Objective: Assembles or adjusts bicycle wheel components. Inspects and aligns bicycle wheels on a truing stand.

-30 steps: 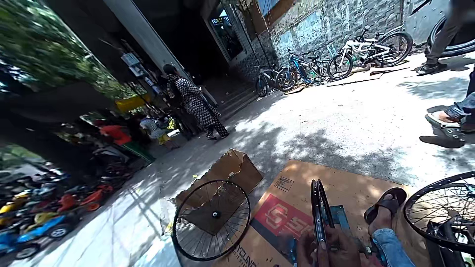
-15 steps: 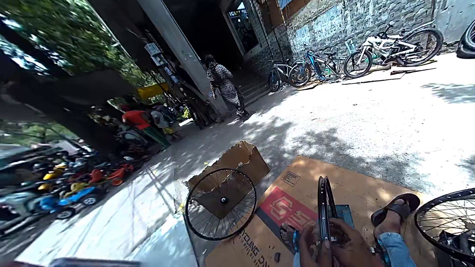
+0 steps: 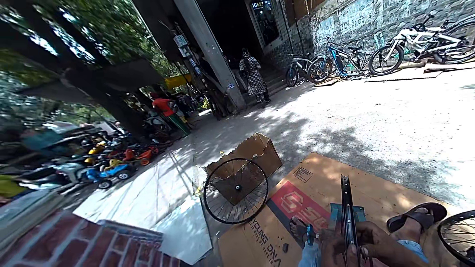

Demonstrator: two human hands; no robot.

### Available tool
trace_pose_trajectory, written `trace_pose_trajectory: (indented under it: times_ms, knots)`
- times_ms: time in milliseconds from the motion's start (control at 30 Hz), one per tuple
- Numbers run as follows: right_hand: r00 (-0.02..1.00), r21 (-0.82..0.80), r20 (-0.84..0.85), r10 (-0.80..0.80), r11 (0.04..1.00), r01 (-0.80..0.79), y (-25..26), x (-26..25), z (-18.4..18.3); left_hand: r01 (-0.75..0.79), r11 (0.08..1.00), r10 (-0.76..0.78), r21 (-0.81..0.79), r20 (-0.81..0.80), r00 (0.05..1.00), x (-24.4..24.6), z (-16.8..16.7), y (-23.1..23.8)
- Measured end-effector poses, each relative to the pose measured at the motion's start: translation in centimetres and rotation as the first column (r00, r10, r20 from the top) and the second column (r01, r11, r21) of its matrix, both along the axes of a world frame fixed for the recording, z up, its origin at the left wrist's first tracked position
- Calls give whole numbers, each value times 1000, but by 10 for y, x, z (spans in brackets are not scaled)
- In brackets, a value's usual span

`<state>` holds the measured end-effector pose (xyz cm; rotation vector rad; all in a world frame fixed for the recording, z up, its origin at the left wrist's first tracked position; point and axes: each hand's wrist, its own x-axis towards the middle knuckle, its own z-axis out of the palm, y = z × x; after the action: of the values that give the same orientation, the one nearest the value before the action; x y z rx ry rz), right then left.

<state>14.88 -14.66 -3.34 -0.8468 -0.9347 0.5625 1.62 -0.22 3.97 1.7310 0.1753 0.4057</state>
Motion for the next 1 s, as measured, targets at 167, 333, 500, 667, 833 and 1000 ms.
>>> trace_pose_trajectory:
  times_ms: [167, 333, 500, 667, 833, 1000]
  knots:
    - [997, -147, 54, 51, 988, -43, -7, 14, 9, 8, 1000, -8, 15, 13, 1000, 4, 2, -1]
    - [796, -106, 8, -606, 791, 603, 24, -30, 9, 8, 1000, -8, 5, -31, 999, 11, 5, 9]
    - [119, -39, 124, -985, 115, 993, 70, -65, 10, 16, 1000, -17, -21, -64, 998, 19, 5, 0]
    - [551, -99, 192, -812, 543, 834, 45, -65, 10, -1, 1000, 1, 8, -44, 999, 15, 6, 15]
    - [921, -177, 213, -325, 915, 364, -10, -23, 10, 8, 1000, -8, 29, -16, 1000, 6, 4, 3]
    - [946, -173, 206, -251, 942, 288, -14, -13, 15, 25, 1000, -25, 10, 0, 1000, 9, 3, 2]
